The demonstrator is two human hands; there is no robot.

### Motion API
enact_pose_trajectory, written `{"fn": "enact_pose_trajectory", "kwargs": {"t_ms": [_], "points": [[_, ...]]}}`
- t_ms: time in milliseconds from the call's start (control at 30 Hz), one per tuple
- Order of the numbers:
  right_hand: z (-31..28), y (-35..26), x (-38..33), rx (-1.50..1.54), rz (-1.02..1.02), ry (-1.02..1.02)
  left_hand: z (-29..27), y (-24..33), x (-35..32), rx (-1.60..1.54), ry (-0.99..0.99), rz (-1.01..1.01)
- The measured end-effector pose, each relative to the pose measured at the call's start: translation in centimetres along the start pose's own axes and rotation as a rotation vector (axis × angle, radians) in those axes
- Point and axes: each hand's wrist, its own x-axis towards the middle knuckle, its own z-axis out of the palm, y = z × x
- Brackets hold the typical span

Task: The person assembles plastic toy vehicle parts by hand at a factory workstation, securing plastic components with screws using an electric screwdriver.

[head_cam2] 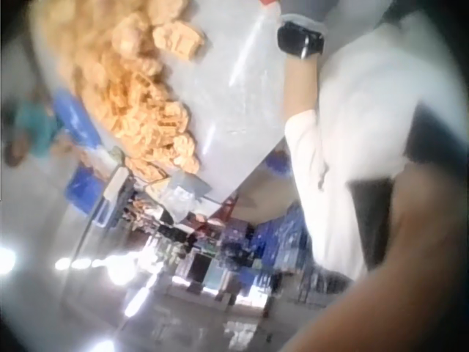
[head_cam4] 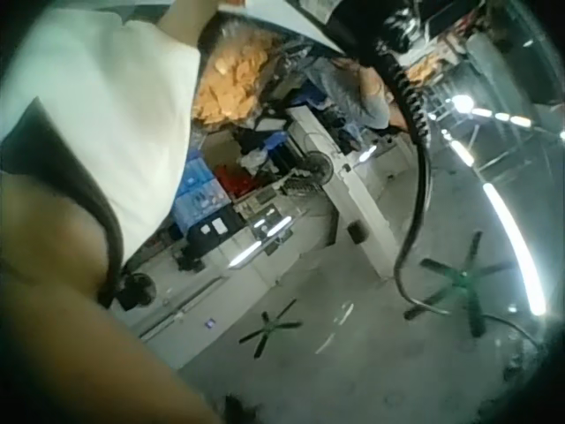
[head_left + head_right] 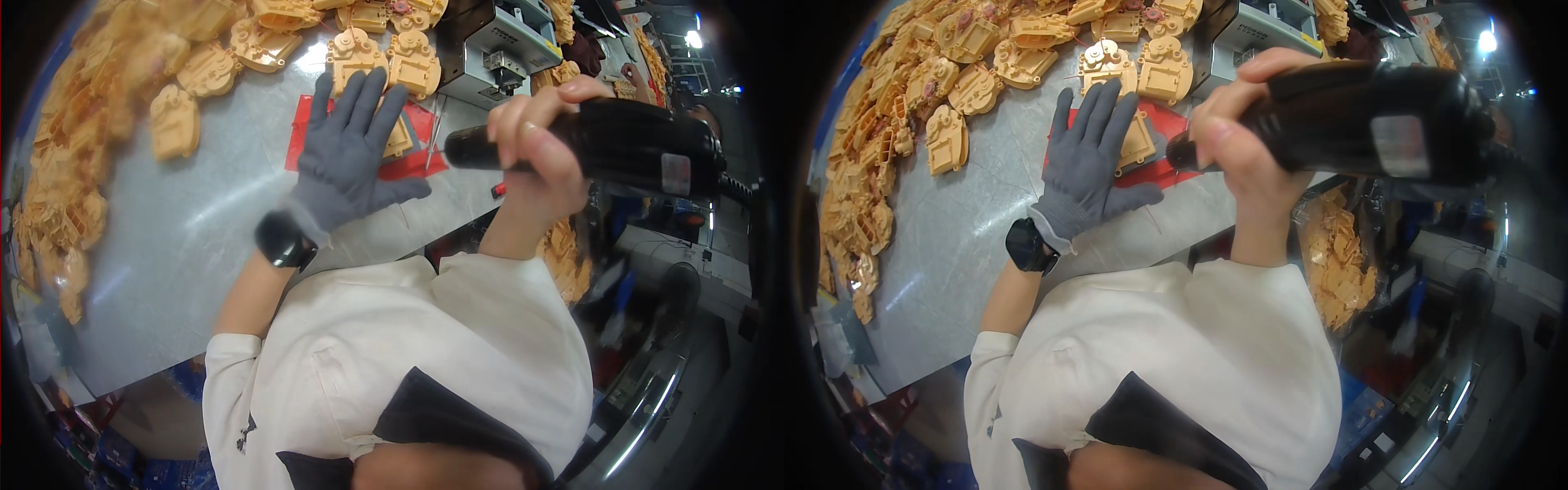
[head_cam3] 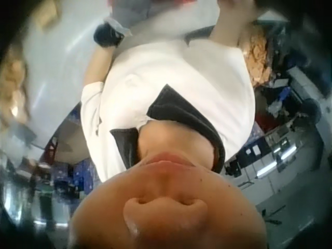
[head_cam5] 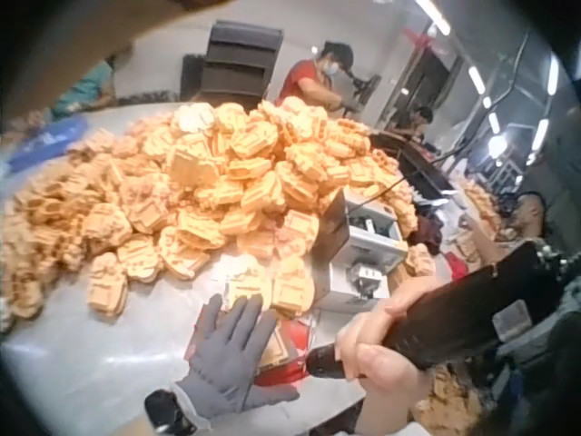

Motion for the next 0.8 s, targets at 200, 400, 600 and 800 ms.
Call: {"fn": "enact_pose_trajectory", "kwargs": {"t_ms": [200, 400, 600, 800], "points": [[1.5, 2.0, -0.8, -0.074, 0.161, 0.005, -0.8, -1.8, -6.2, -0.040, 0.001, -0.114], [1.8, 3.3, -0.8, -0.211, 0.151, -0.005, -0.3, -1.5, -4.8, -0.233, 0.211, -0.181], [2.0, 4.6, -1.0, -0.139, 0.179, -0.030, 1.6, -3.4, -4.7, -0.145, 0.181, -0.075], [2.8, 4.8, -0.5, -0.177, 0.244, 0.008, 2.1, -3.8, -5.1, -0.209, 0.150, -0.179]]}}
